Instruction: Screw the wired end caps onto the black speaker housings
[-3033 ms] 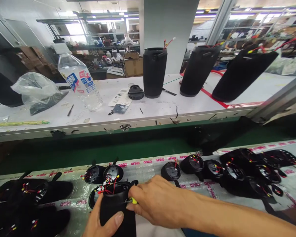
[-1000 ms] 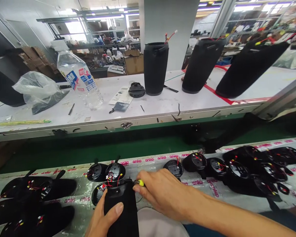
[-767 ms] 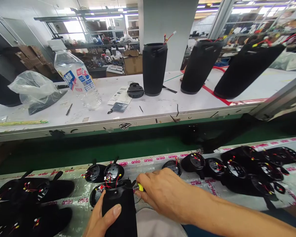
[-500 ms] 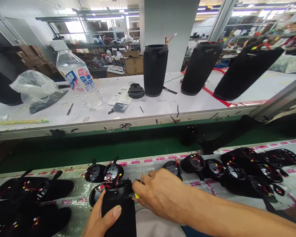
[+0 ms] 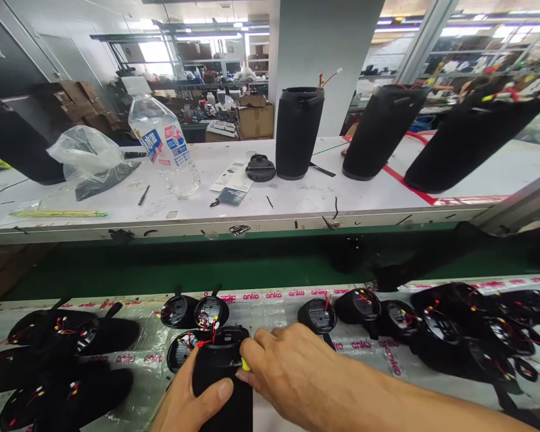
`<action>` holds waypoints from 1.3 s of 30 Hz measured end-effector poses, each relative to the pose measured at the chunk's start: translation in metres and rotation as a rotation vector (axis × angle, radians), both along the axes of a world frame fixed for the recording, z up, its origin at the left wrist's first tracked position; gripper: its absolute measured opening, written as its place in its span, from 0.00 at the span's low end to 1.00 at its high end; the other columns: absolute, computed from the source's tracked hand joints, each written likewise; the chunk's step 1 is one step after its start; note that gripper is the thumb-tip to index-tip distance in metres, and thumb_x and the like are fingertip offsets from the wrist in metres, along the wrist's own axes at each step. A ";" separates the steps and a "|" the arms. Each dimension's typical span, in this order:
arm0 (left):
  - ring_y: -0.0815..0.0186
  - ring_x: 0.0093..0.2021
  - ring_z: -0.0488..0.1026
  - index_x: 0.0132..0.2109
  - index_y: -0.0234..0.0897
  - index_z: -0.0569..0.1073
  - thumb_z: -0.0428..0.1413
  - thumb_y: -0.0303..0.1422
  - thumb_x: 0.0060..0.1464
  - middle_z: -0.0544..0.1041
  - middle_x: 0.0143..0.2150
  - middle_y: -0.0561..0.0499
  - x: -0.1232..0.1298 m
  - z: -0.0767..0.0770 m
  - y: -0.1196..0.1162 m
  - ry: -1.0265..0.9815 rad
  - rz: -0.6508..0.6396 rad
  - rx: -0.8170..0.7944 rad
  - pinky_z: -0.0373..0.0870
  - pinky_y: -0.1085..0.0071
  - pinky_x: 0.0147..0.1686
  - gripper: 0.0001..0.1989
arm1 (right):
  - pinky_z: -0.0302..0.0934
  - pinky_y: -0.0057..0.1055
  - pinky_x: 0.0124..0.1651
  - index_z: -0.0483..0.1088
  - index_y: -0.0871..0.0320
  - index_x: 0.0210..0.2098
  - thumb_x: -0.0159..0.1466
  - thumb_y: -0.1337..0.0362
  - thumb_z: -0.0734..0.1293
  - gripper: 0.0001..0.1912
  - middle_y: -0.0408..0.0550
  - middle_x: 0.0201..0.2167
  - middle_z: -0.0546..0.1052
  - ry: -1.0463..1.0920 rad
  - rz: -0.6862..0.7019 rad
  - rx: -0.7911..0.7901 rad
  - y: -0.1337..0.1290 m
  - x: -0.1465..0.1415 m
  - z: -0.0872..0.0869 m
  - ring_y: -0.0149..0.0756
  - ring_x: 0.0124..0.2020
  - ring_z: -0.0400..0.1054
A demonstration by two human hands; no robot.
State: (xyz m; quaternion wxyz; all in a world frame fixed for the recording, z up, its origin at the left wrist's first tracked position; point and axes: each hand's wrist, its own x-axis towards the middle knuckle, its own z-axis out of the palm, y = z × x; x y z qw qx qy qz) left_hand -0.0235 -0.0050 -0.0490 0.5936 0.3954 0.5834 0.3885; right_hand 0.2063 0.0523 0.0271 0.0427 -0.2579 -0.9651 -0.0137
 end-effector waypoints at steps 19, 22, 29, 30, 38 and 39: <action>0.38 0.59 0.82 0.57 0.40 0.78 0.67 0.44 0.43 0.89 0.53 0.43 0.022 0.039 0.004 0.231 0.130 -0.027 0.72 0.49 0.62 0.33 | 0.33 0.43 0.25 0.63 0.52 0.39 0.68 0.73 0.72 0.13 0.41 0.34 0.75 -0.044 0.008 -0.070 -0.006 0.001 -0.017 0.39 0.29 0.68; 0.39 0.58 0.82 0.55 0.41 0.78 0.65 0.42 0.42 0.89 0.50 0.45 0.026 0.044 0.004 0.297 0.154 -0.032 0.74 0.50 0.60 0.30 | 0.33 0.44 0.24 0.65 0.53 0.41 0.68 0.73 0.71 0.11 0.42 0.34 0.75 -0.066 0.007 -0.087 -0.006 0.000 -0.017 0.39 0.29 0.67; 0.33 0.58 0.82 0.58 0.37 0.76 0.64 0.46 0.42 0.88 0.51 0.37 0.027 0.048 0.004 0.391 0.125 -0.058 0.72 0.42 0.60 0.35 | 0.34 0.43 0.22 0.66 0.54 0.38 0.61 0.72 0.73 0.12 0.43 0.32 0.72 -0.140 0.059 -0.038 -0.007 0.000 -0.015 0.38 0.26 0.63; 0.31 0.58 0.81 0.59 0.37 0.76 0.64 0.46 0.42 0.88 0.50 0.36 0.027 0.047 0.004 0.412 0.114 -0.055 0.71 0.40 0.60 0.36 | 0.34 0.43 0.22 0.66 0.54 0.37 0.60 0.73 0.73 0.13 0.43 0.32 0.72 -0.142 0.054 -0.039 -0.006 0.001 -0.016 0.38 0.26 0.63; 0.41 0.59 0.82 0.57 0.40 0.75 0.69 0.53 0.45 0.87 0.55 0.41 0.022 0.029 0.003 0.064 0.130 -0.039 0.73 0.53 0.62 0.36 | 0.48 0.35 0.28 0.67 0.55 0.44 0.79 0.59 0.67 0.08 0.40 0.32 0.79 0.155 -0.172 -0.267 0.005 0.006 -0.018 0.36 0.27 0.71; 0.41 0.61 0.81 0.59 0.40 0.75 0.69 0.55 0.46 0.87 0.56 0.41 0.021 0.027 0.002 0.033 0.129 -0.049 0.73 0.54 0.63 0.38 | 0.49 0.34 0.30 0.67 0.54 0.45 0.79 0.58 0.67 0.08 0.39 0.32 0.80 0.174 -0.216 -0.276 0.004 0.006 -0.017 0.37 0.27 0.72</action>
